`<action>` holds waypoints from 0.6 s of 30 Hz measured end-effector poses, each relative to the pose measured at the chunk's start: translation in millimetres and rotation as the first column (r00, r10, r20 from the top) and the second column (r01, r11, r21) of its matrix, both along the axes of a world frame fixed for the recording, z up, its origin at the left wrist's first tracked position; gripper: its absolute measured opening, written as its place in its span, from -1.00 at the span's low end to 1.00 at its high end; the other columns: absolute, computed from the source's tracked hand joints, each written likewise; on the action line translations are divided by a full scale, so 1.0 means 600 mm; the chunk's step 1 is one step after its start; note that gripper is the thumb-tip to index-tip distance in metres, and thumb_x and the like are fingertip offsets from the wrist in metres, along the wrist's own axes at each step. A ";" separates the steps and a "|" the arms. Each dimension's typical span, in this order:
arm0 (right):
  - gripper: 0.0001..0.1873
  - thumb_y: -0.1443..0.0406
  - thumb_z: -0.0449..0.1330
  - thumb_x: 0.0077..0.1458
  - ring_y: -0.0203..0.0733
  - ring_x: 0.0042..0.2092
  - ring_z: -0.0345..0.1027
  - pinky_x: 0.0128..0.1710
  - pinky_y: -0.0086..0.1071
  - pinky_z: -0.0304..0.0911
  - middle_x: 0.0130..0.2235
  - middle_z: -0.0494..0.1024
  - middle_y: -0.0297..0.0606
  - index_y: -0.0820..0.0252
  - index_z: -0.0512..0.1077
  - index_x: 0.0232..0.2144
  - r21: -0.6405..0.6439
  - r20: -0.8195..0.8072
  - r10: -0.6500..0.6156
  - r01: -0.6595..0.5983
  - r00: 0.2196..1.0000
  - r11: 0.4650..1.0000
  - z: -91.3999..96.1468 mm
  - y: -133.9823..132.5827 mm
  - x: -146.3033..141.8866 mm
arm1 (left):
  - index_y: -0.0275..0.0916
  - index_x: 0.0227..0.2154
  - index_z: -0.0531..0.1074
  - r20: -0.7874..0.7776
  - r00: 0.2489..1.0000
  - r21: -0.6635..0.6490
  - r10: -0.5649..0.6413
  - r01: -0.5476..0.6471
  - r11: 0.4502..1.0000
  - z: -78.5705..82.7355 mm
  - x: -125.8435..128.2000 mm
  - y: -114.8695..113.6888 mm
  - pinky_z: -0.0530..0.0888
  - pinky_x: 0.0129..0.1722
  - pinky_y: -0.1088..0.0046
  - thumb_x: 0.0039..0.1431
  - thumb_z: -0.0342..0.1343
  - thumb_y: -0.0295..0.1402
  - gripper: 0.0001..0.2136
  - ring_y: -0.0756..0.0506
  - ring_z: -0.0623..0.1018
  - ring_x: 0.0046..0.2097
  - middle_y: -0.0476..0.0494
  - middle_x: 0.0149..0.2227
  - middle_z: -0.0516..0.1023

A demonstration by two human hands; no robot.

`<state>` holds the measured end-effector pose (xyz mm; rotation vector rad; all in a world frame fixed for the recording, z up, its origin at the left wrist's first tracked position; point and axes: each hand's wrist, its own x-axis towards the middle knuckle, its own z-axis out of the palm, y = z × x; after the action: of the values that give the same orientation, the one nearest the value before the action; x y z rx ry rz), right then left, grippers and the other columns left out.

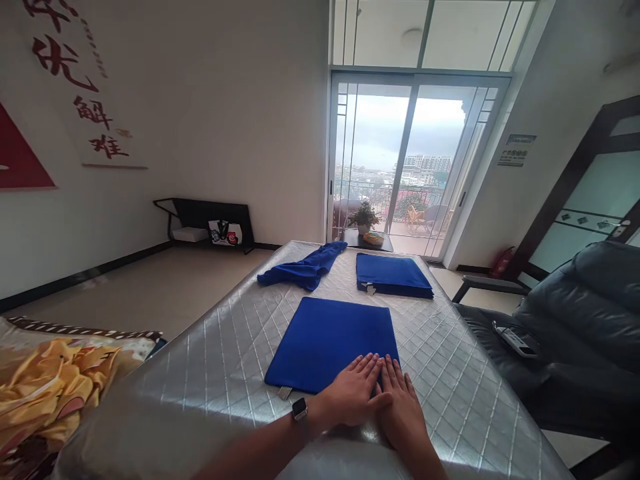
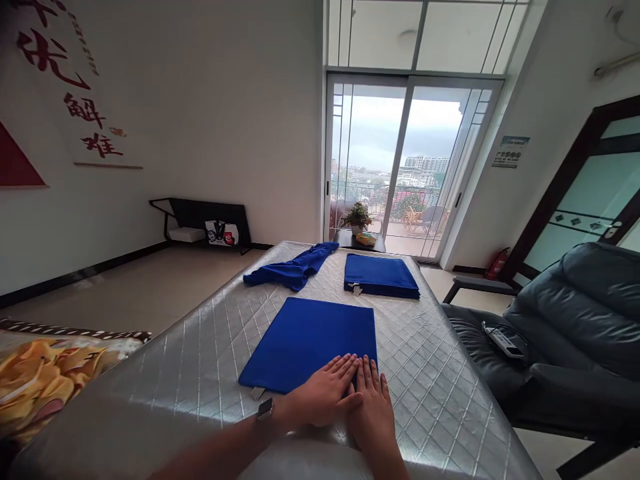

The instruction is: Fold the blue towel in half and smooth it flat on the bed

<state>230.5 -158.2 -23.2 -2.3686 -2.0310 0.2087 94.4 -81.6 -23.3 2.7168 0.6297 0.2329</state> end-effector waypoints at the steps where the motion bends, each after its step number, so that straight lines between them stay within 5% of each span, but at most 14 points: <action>1: -0.39 0.19 -0.20 0.35 -0.09 0.45 -0.37 0.40 -0.07 -0.33 0.44 -0.16 -0.31 0.11 0.04 0.40 -0.003 -0.006 -0.006 0.006 1.000 1.000 0.000 0.000 0.000 | -0.26 0.43 -0.18 0.001 1.000 -0.006 -0.007 0.007 1.000 -0.002 -0.007 0.003 -0.12 0.41 0.23 0.41 -0.42 0.10 -0.30 -0.12 -0.12 0.45 -0.16 0.44 -0.17; 7: -0.31 0.11 -0.26 0.36 -0.13 0.46 -0.40 0.41 -0.11 -0.37 0.45 -0.22 -0.28 0.27 -0.11 0.42 0.011 -0.043 -0.087 0.088 0.995 0.996 -0.005 0.004 -0.002 | -0.15 0.42 -0.15 -0.099 0.973 0.029 0.206 -0.204 0.978 -0.001 -0.119 0.037 -0.10 0.41 0.16 0.42 -0.40 0.10 -0.35 -0.16 -0.10 0.45 -0.05 0.45 -0.17; 12: -0.32 0.09 -0.26 0.36 -0.16 0.45 -0.42 0.42 -0.12 -0.37 0.44 -0.25 -0.35 0.25 -0.13 0.42 -0.003 -0.040 -0.091 0.091 0.995 0.996 -0.009 0.004 0.000 | -0.19 0.42 -0.15 -0.152 0.871 0.089 0.467 -0.458 0.884 -0.019 -0.228 0.064 -0.09 0.40 0.12 0.41 -0.39 0.12 -0.32 -0.19 -0.10 0.45 -0.09 0.45 -0.17; 18: -0.32 0.09 -0.24 0.36 -0.15 0.45 -0.38 0.42 -0.10 -0.35 0.44 -0.24 -0.36 0.24 -0.10 0.42 0.014 -0.006 -0.088 0.088 0.996 0.996 -0.015 0.006 0.002 | -0.20 0.42 -0.13 -0.097 0.825 0.148 0.557 -0.541 0.828 -0.042 -0.265 0.065 -0.05 0.39 0.07 0.37 -0.32 0.16 -0.27 -0.24 -0.05 0.44 -0.14 0.45 -0.17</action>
<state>231.9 -154.9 -32.4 -2.4397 -1.9132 0.1984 -64.3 -42.5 -48.7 2.5992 1.4856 0.2245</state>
